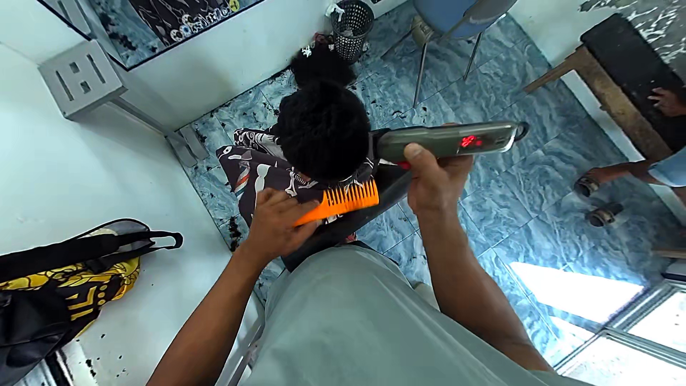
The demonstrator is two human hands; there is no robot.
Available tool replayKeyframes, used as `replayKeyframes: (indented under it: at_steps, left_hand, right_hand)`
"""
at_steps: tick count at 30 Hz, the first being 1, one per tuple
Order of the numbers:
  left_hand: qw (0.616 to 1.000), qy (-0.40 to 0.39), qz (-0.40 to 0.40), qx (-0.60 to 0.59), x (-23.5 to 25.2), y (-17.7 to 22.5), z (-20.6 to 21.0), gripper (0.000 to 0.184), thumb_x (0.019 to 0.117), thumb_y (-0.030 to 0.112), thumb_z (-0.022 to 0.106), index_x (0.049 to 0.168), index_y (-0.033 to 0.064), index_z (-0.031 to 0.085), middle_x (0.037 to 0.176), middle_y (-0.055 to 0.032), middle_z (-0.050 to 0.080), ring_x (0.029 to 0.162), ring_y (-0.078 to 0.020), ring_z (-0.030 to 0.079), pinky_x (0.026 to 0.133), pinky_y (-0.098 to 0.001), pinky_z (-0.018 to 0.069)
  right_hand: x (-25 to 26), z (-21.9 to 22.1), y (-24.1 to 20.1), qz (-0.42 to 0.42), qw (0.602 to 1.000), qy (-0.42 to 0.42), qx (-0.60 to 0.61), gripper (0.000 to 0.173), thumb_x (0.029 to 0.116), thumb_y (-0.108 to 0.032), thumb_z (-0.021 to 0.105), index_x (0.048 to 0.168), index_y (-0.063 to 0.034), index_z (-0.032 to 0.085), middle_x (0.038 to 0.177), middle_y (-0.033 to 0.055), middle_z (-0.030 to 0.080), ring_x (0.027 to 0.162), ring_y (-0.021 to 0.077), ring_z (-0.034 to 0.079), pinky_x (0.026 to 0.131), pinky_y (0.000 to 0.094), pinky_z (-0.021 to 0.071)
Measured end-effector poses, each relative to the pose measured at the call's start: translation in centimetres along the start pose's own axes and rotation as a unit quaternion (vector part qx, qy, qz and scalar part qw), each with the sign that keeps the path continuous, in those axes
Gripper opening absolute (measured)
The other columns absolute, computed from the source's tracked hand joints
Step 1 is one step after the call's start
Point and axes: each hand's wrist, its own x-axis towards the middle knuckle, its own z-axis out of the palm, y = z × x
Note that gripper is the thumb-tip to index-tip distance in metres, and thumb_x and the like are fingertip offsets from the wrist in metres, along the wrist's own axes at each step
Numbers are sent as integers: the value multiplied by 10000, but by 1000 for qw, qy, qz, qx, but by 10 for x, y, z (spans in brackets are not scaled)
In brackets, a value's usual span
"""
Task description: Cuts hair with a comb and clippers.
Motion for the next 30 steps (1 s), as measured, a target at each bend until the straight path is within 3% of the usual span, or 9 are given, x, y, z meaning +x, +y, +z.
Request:
replayKeyframes:
  at_steps: [5,12,20,24,27,30]
  left_hand:
    - [992,100,-74,-11,40,-16,-32,343,921,345,753,1174,114,775,901,-110,728,884,-258,629,978,-528,382]
    - [989,144,-24,31,49,-19,-40,328,917,321,758,1171,114,782,830,-88,701,836,-238,587,948,-488,352]
    - [988,149,-6,30,51,-18,-40,319,920,328,755,1163,123,785,836,-76,711,829,-227,589,945,-471,353]
    - [989,147,-3,29,51,-17,-39,318,920,333,754,1159,125,788,828,-76,707,817,-230,585,947,-480,353]
    - [989,144,5,33,52,-17,-39,318,923,333,750,1161,126,788,790,-77,685,795,-233,574,937,-480,352]
    - [989,146,-12,30,53,-22,-42,324,928,332,750,1175,124,781,820,-96,701,826,-252,602,956,-494,367]
  right_hand:
    - [31,14,-2,17,999,37,-3,528,830,-39,815,1246,-24,491,1046,144,686,909,308,727,753,506,653]
    - [44,36,-1,-8,999,31,-28,541,811,-20,845,1221,5,493,1016,159,710,922,309,743,804,504,657]
    - [33,51,-9,-36,998,-29,-34,530,803,28,829,1215,26,497,1021,153,705,935,281,736,824,465,651]
    - [25,61,-14,-43,996,-57,-59,526,780,42,833,1203,6,523,1012,98,718,908,221,742,804,405,661]
    - [19,70,-16,-69,989,-95,-86,539,773,18,848,1204,6,523,1019,79,714,892,195,741,777,384,668]
    - [8,76,-18,-74,981,-150,-94,541,752,-3,868,1193,21,556,1037,85,711,922,195,732,816,401,661]
